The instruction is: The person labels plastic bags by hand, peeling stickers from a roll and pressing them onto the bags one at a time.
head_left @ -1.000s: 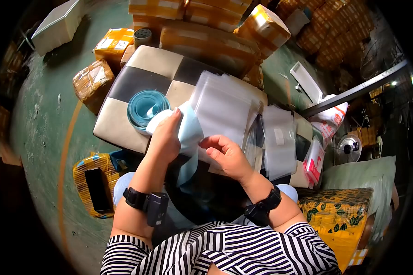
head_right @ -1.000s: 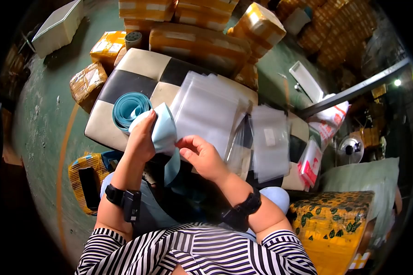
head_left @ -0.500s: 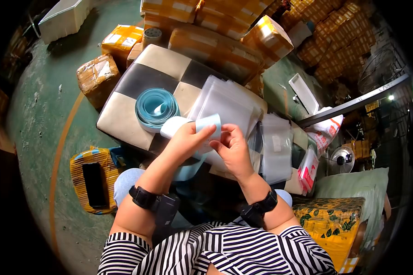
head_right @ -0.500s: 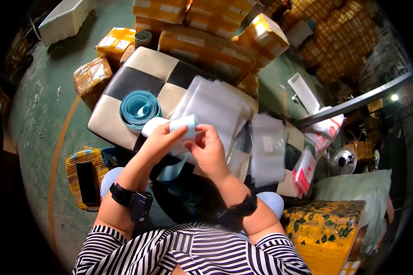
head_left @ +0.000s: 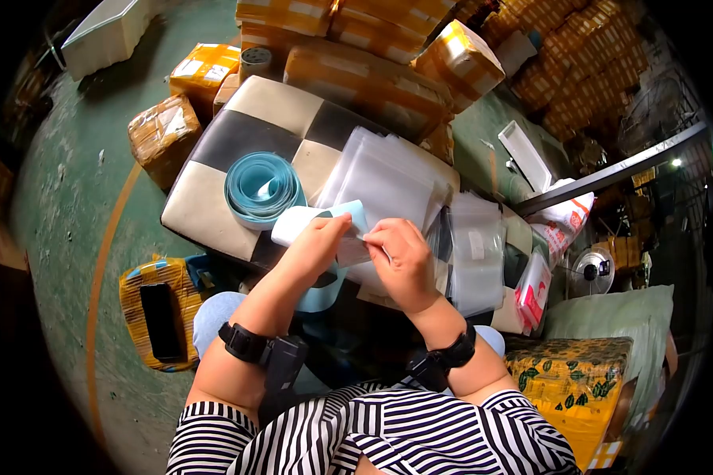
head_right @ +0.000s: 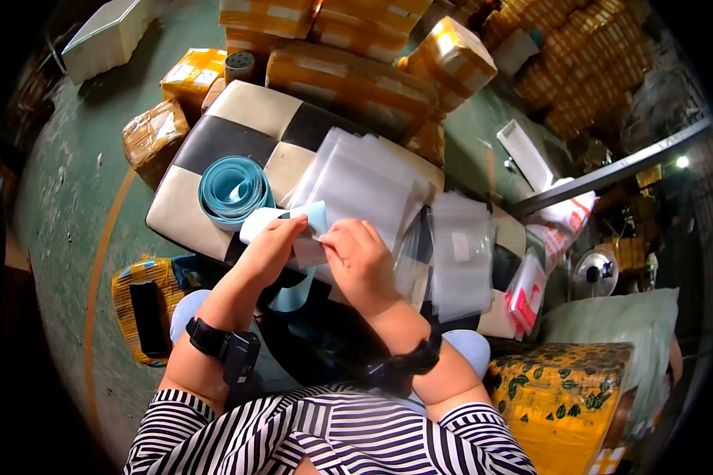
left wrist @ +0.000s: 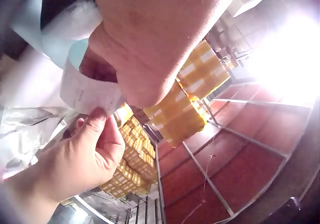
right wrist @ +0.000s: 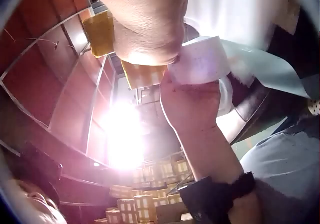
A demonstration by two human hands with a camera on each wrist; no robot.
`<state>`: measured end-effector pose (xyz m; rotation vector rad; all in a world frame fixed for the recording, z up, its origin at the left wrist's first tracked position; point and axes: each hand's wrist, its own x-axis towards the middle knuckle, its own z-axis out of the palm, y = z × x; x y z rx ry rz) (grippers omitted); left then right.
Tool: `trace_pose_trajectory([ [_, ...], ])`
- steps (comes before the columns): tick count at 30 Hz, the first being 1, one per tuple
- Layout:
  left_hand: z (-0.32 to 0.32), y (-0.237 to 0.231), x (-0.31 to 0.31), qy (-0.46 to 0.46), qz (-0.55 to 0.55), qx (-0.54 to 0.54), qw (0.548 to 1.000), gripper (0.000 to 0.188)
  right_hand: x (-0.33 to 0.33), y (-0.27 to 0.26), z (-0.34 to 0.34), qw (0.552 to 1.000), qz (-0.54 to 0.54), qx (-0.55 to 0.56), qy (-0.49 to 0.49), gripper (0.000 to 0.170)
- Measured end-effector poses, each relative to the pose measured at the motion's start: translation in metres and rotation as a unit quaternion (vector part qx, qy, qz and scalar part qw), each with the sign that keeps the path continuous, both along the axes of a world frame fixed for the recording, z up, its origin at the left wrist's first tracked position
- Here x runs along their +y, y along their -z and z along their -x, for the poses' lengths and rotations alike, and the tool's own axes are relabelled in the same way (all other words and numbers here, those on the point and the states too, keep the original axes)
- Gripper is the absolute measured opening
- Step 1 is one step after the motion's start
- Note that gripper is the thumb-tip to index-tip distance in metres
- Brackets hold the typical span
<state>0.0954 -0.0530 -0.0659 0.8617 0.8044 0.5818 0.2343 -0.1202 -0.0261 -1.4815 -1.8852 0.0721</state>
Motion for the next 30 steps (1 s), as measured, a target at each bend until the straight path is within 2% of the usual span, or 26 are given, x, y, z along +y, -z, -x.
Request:
trace_pose_trajectory([
  [2,-0.002,0.002,0.000,-0.020,0.069,-0.042,0.996,0.026,-0.001,-0.001,0.000,0.997,-0.052,-0.050,-0.016,0.018],
  [5,-0.008,0.029,0.006,-0.024,0.095,-0.019,0.995,0.032,-0.002,-0.003,-0.007,0.992,-0.074,-0.090,-0.039,0.018],
  [6,-0.010,0.021,0.004,-0.054,0.121,-0.060,0.989,0.033,-0.002,-0.003,-0.010,0.992,-0.070,-0.096,-0.049,0.017],
  [8,-0.012,0.014,0.003,-0.041,0.121,-0.038,0.991,0.034,-0.001,-0.003,-0.015,0.990,-0.061,-0.107,-0.070,0.017],
  [9,-0.013,0.012,0.003,-0.033,0.120,-0.027,0.992,0.034,0.001,-0.003,-0.013,0.994,-0.055,-0.076,-0.049,0.018],
  [11,-0.014,0.027,0.004,0.003,0.056,-0.015,0.998,0.036,0.004,-0.001,-0.008,0.999,-0.043,-0.012,-0.008,0.021],
  [13,-0.016,0.027,0.002,0.003,0.011,-0.006,1.000,0.037,0.003,0.003,-0.011,0.999,-0.013,-0.018,-0.027,0.022],
  [16,-0.017,0.016,0.001,-0.025,0.030,-0.016,0.999,0.037,0.003,0.006,-0.011,1.000,0.001,-0.016,-0.025,0.020],
  [20,-0.016,0.017,0.002,-0.009,-0.013,0.009,1.000,0.038,0.002,0.010,-0.008,0.998,0.050,0.040,0.023,0.018],
  [22,-0.014,0.021,0.003,0.012,-0.044,0.027,0.999,0.038,0.001,0.010,-0.010,0.998,0.047,0.024,0.026,0.018],
  [25,-0.016,0.015,0.001,-0.020,-0.018,0.031,0.999,0.037,0.000,0.010,-0.013,0.999,0.036,-0.007,0.020,0.020],
  [26,-0.016,0.015,0.002,-0.031,0.023,0.016,0.999,0.037,-0.001,0.011,-0.014,0.999,0.031,-0.019,0.018,0.021],
  [28,-0.016,0.015,0.004,-0.052,0.106,-0.012,0.993,0.037,-0.005,0.003,-0.016,0.998,-0.008,-0.006,-0.057,0.021],
  [30,-0.018,0.014,0.008,-0.120,0.163,-0.099,0.974,0.035,-0.013,-0.017,-0.016,0.989,-0.018,0.039,-0.138,0.023],
])
